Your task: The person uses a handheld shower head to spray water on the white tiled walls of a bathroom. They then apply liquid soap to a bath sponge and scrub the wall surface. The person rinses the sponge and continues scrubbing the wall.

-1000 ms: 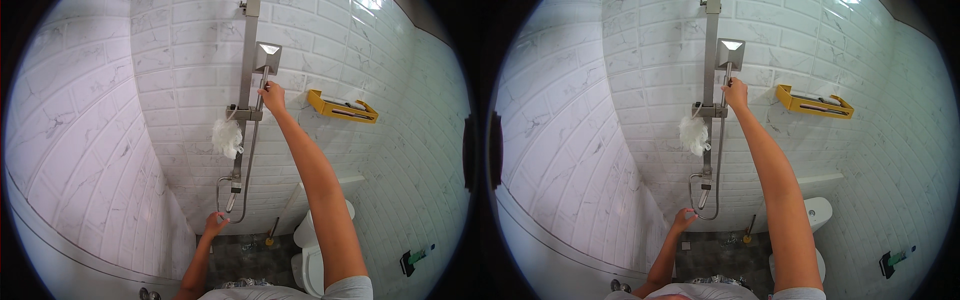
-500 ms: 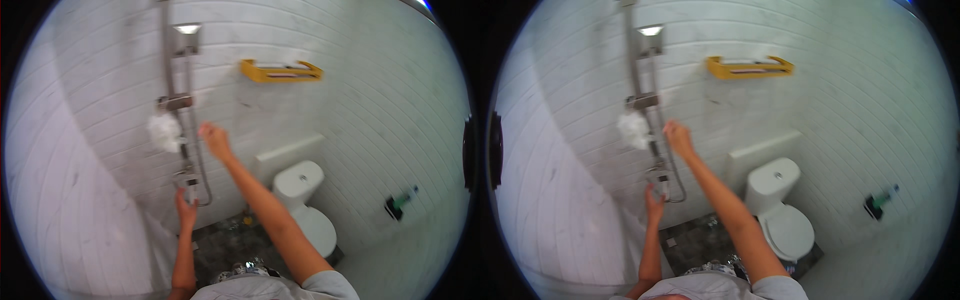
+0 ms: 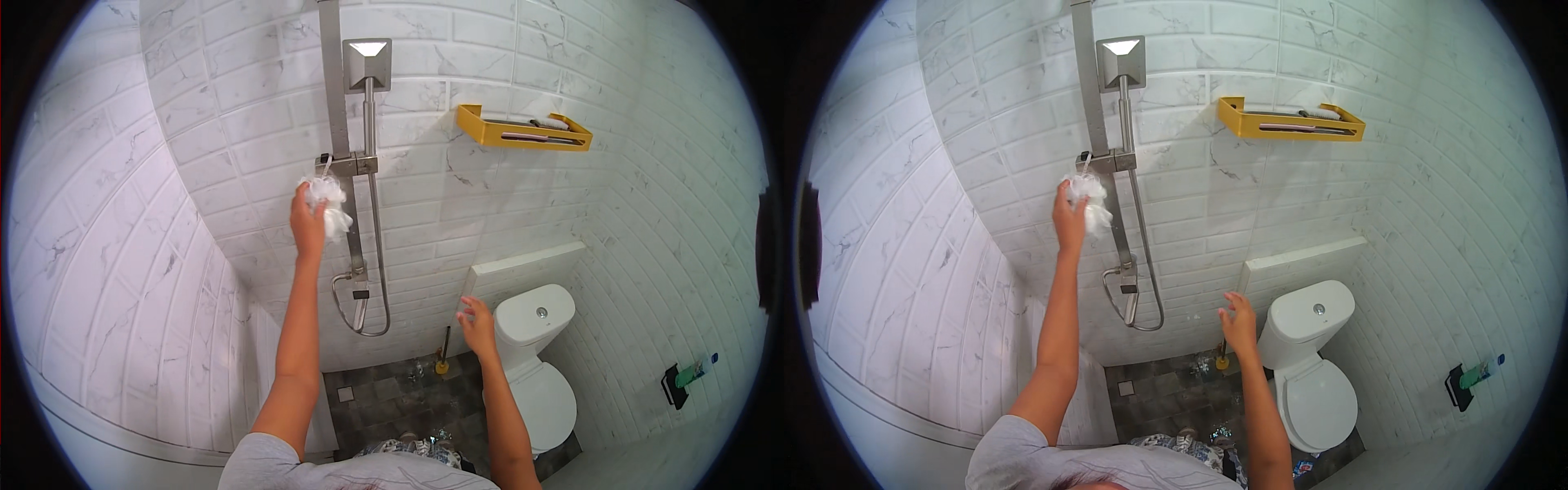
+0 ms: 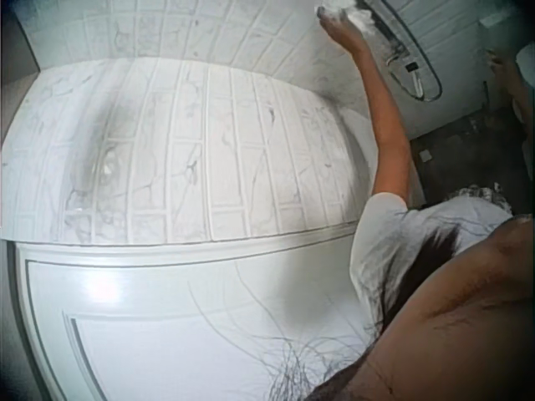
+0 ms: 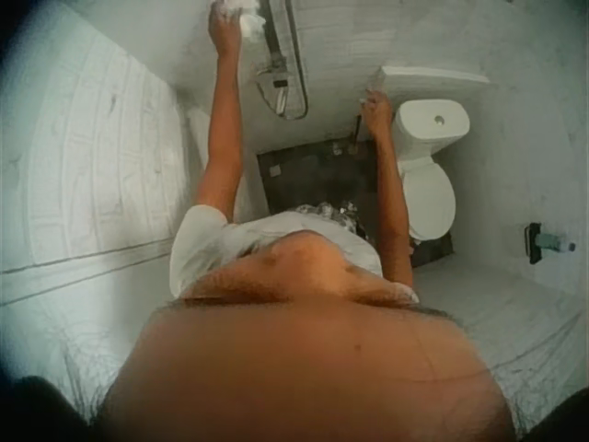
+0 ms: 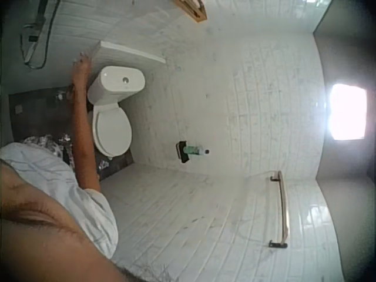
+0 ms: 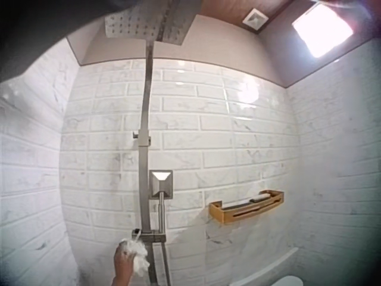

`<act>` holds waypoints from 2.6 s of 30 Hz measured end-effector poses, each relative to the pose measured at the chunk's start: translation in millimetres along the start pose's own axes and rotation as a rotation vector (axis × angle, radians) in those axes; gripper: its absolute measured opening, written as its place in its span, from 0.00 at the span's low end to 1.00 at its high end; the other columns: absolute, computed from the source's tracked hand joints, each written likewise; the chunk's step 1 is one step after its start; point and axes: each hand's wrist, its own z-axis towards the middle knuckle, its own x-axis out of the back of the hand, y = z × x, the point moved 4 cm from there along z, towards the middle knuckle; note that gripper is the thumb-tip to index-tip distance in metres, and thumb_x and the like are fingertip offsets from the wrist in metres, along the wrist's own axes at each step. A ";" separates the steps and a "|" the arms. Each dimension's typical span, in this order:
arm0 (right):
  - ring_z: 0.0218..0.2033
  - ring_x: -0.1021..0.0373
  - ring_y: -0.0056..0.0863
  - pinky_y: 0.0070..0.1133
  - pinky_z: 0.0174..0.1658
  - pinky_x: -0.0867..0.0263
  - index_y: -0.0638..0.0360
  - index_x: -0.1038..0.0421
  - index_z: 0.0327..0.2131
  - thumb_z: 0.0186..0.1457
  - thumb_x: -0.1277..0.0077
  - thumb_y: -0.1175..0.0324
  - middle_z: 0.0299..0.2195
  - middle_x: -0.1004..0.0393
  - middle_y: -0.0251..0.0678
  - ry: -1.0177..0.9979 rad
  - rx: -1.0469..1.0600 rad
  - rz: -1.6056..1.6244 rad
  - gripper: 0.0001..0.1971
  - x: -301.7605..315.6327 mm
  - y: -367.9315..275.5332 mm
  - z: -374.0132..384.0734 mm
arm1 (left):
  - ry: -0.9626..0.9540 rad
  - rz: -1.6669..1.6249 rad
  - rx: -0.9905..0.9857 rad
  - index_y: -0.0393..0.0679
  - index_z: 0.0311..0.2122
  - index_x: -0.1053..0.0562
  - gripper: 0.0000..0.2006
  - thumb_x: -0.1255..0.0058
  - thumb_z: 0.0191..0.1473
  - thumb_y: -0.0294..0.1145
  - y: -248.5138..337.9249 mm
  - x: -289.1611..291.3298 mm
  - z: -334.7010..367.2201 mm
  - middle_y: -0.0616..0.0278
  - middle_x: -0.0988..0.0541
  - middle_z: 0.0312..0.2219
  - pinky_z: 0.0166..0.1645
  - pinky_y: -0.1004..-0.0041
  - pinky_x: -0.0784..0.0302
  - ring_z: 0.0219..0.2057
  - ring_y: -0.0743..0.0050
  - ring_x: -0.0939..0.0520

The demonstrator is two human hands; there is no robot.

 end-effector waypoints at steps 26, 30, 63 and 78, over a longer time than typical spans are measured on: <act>0.36 0.29 0.28 0.22 0.39 0.33 0.61 0.30 0.42 0.51 0.49 0.66 0.41 0.29 0.40 -0.033 -0.222 0.185 0.15 -11.7 18.7 -57.0 | 0.094 -0.557 -0.188 0.37 0.36 0.32 0.11 0.47 0.46 0.25 100.3 9.4 46.9 0.65 0.29 0.30 0.40 0.78 0.35 0.33 0.78 0.30; 0.40 0.32 0.25 0.23 0.40 0.33 0.57 0.41 0.54 0.57 0.59 0.49 0.46 0.33 0.38 -0.056 -0.559 0.735 0.27 -1.6 15.6 -64.1 | -0.439 -0.549 -0.031 0.38 0.35 0.32 0.11 0.46 0.44 0.23 141.0 -50.7 -102.7 0.63 0.28 0.31 0.41 0.75 0.32 0.35 0.74 0.28; 0.59 0.54 0.46 0.33 0.60 0.53 0.61 0.57 0.58 0.26 0.31 0.68 0.57 0.51 0.51 1.583 -0.374 -0.623 0.55 785.9 293.8 -233.4 | -1.256 -0.979 1.052 0.41 0.55 0.46 0.33 0.53 0.41 0.15 373.3 -300.9 -554.0 0.57 0.35 0.47 0.52 0.70 0.38 0.49 0.63 0.32; 0.38 0.32 0.36 0.25 0.38 0.30 0.52 0.52 0.55 0.39 0.39 0.73 0.44 0.37 0.43 1.608 -0.148 -0.574 0.40 795.4 223.3 -241.4 | -1.280 -0.955 0.859 0.43 0.60 0.52 0.39 0.54 0.40 0.16 431.3 -314.3 -538.4 0.57 0.34 0.46 0.54 0.70 0.39 0.48 0.65 0.32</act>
